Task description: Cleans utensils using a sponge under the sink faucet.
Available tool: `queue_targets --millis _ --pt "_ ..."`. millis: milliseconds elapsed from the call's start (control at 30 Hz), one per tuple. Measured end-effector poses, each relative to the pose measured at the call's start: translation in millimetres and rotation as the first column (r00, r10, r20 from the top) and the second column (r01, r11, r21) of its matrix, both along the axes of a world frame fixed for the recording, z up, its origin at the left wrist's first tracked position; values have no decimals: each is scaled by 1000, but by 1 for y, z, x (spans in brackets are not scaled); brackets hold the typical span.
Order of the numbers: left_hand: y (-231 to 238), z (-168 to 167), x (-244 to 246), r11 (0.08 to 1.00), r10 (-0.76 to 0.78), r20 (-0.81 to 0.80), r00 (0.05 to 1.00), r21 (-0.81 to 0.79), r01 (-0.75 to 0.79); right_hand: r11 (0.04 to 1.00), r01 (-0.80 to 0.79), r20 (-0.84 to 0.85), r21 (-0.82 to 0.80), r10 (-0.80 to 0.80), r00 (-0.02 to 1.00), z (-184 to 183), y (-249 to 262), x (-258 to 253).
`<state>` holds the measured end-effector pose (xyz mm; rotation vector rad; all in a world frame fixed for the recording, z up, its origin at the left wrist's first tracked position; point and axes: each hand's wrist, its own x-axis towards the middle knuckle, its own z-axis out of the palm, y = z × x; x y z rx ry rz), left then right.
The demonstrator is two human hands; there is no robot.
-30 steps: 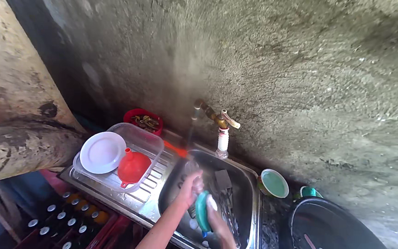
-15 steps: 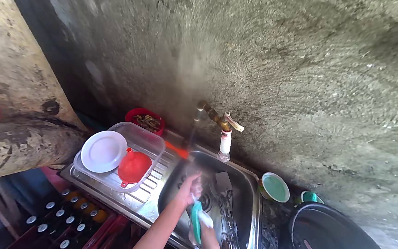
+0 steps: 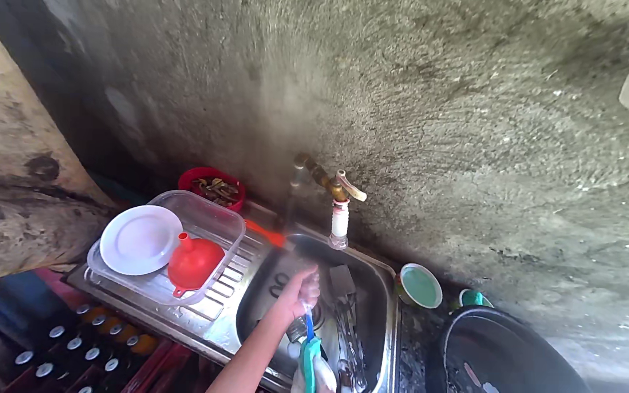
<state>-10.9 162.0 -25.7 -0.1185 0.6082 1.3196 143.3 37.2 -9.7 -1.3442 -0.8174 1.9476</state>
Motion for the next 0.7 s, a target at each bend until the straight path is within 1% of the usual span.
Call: queue_targets --millis 67,100,133,167,200,233,267,300,333,367,400,433,467,500,533,567,600,633,667,700 --pt "1 3 5 999 1 -63 998 42 2 994 10 216 104 -33 976 8 1 -3" --pt "1 5 6 999 -8 -146 989 36 14 983 25 268 182 -74 961 2 2 -2" --pt "-2 7 4 999 -39 -275 961 25 48 963 59 295 262 -138 945 -9 4 1" --pt "-6 7 -1 994 -97 -429 898 11 112 935 100 327 340 -218 920 -25 8 6" --pt "-12 6 -10 978 -173 -567 805 -2 209 915 130 388 381 -286 876 -27 14 13" --pt "-16 1 -20 954 -234 -690 685 -26 299 891 120 454 438 -334 826 -27 19 23" --pt "-20 -7 -30 933 -275 -785 555 -80 350 869 89 503 486 -361 785 -20 23 34" --pt "-24 -19 -40 918 -308 -860 407 -157 364 860 58 554 506 -376 742 -10 28 43" --pt "-29 -32 -48 899 -351 -906 236 -255 355 858 -14 643 514 -375 668 0 32 51" --pt "-34 -45 -52 868 -408 -912 47 -371 331 871 -120 759 476 -338 556 9 37 58" --pt "-39 -55 -53 811 -482 -866 -134 -498 305 892 -223 858 393 -269 438 13 42 64" --pt "-43 -62 -51 736 -549 -789 -275 -612 288 913 -298 933 278 -183 310 12 49 69" --pt "-46 -65 -46 655 -588 -710 -389 -699 287 934 -318 975 160 -98 201 12 57 69" --pt "-47 -60 -40 566 -596 -637 -489 -765 306 953 -293 992 80 -47 120 10 66 67" --pt "-46 -47 -34 482 -572 -582 -578 -809 337 962 -269 998 41 -24 66 9 73 65" --pt "-45 -27 -30 415 -528 -551 -647 -831 369 966 -258 999 22 -12 40 12 76 61" --pt "-44 -1 -27 374 -476 -548 -687 -834 406 968 -252 999 10 -1 37 17 77 58" --pt "-43 25 -27 370 -420 -577 -700 -813 449 968 -251 999 3 7 41 21 76 55" --pt "-42 49 -30 399 -364 -638 -678 -765 506 965 -261 999 0 11 42 23 76 53" --pt "-42 69 -36 460 -311 -739 -597 -667 586 963 -270 999 3 11 51 23 76 53"
